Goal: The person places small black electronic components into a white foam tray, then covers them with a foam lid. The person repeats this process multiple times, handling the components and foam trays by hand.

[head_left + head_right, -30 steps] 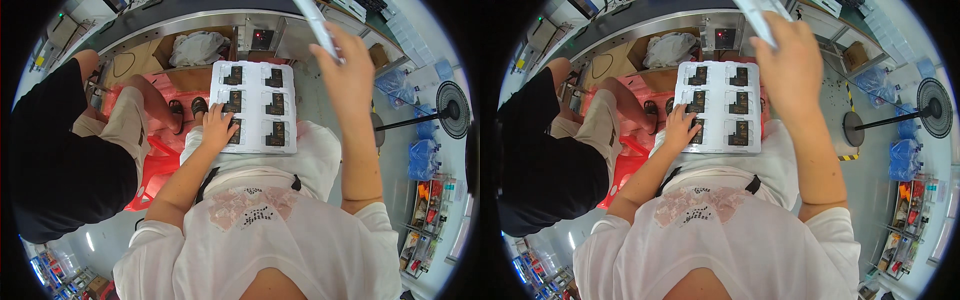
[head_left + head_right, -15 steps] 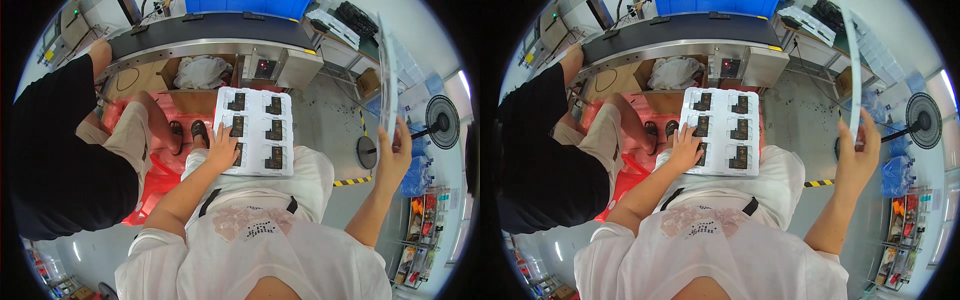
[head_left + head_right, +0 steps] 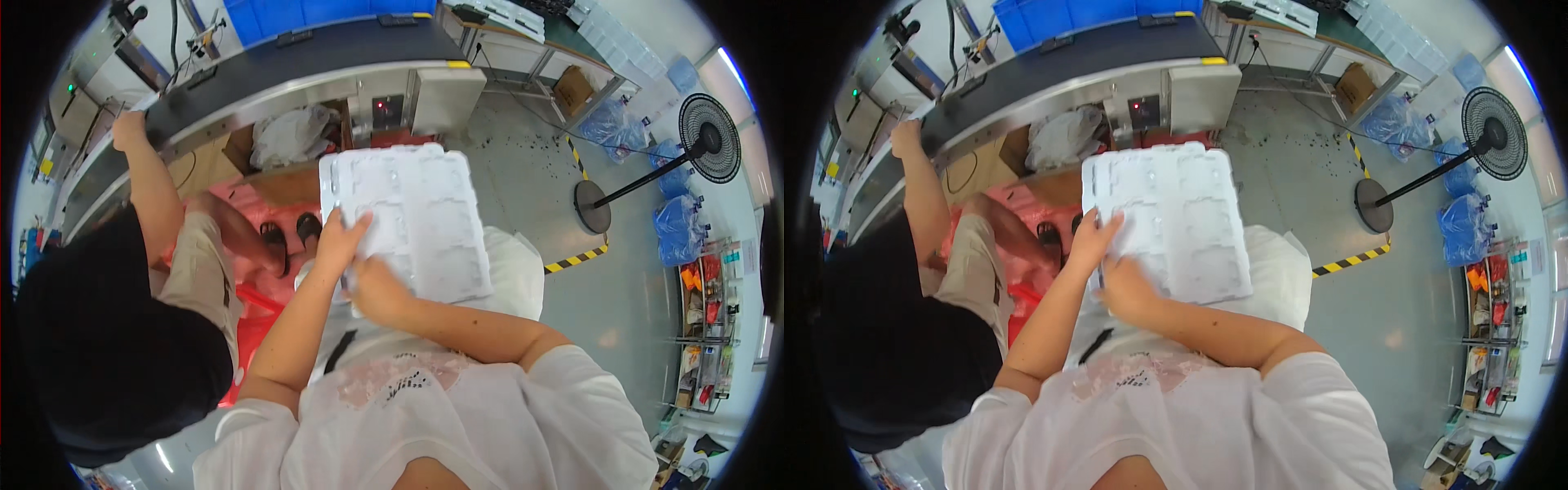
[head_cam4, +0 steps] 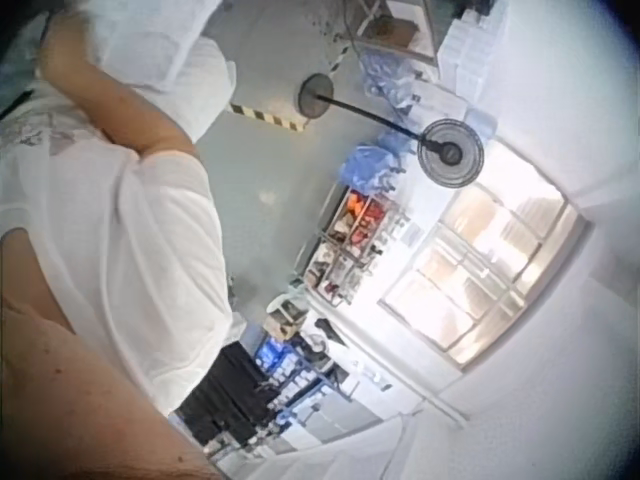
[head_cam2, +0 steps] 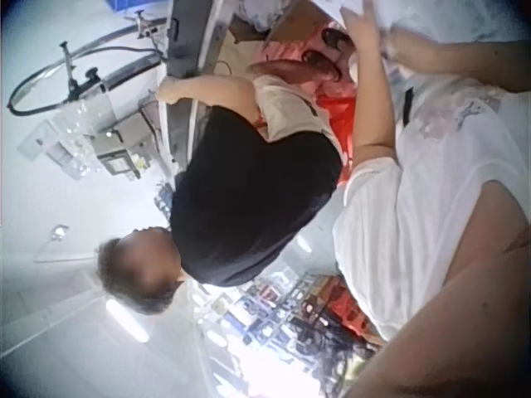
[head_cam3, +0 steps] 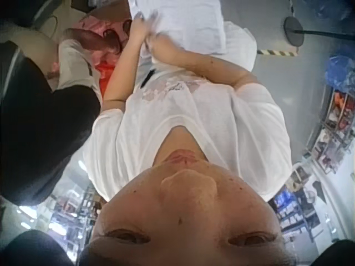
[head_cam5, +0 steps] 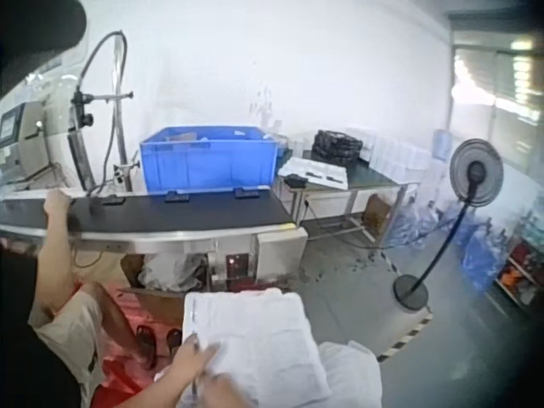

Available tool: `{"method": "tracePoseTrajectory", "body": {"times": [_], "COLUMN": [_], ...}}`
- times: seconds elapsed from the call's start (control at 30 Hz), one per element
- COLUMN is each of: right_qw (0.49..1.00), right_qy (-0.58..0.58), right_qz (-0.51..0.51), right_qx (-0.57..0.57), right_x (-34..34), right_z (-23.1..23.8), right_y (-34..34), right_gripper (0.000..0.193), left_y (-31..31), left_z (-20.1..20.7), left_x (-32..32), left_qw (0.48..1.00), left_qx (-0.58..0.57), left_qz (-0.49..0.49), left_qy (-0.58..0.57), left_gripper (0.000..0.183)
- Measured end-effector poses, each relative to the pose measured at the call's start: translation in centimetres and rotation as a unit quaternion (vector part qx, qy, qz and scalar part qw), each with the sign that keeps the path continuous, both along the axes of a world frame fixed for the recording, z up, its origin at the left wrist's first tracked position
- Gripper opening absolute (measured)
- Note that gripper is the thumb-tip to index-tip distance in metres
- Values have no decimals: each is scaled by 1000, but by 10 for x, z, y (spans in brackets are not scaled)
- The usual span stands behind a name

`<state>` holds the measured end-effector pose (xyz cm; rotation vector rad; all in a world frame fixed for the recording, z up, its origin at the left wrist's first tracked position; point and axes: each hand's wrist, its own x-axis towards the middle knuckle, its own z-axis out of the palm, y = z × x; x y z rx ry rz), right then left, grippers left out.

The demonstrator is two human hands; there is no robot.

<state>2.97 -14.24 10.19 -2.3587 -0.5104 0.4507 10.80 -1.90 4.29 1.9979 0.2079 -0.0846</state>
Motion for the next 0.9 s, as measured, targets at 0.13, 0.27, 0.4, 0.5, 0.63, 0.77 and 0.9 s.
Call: {"method": "tracePoseTrajectory", "body": {"times": [0.13, 0.27, 0.4, 0.5, 0.63, 0.77, 0.9], "right_qw": [973, 830, 889, 894, 881, 858, 938], "right_qy": [-105, -498, -187, -26, -191, -93, 19], "right_qz": [200, -234, -398, -407, -335, -189, -69], "right_qx": [41, 90, 130, 183, 275, 468, 341], "right_x": [105, 336, 505, 517, 487, 386, 271], "right_z": [76, 164, 106, 92, 117, 150, 140], "right_y": [-9, -75, -141, -135, -147, -139, -156], "right_gripper": [42, 40, 86, 85, 39, 36, 42], "left_y": [63, 45, 22, -16, -40, -11, -41], "left_z": [-40, -5, 70, 149, 184, 147, 174], "left_x": [2, -16, 36, 119, 285, 384, 374], "left_qw": [980, 932, 974, 947, 768, 779, 769], "left_qx": [189, 353, 211, 99, 317, 524, 557], "left_qz": [7, 40, 11, -104, 59, -166, -184], "left_qy": [-62, -68, -84, -287, -553, -303, -252], "left_gripper": [56, 59, 51, 38, 35, 46, 33]}}
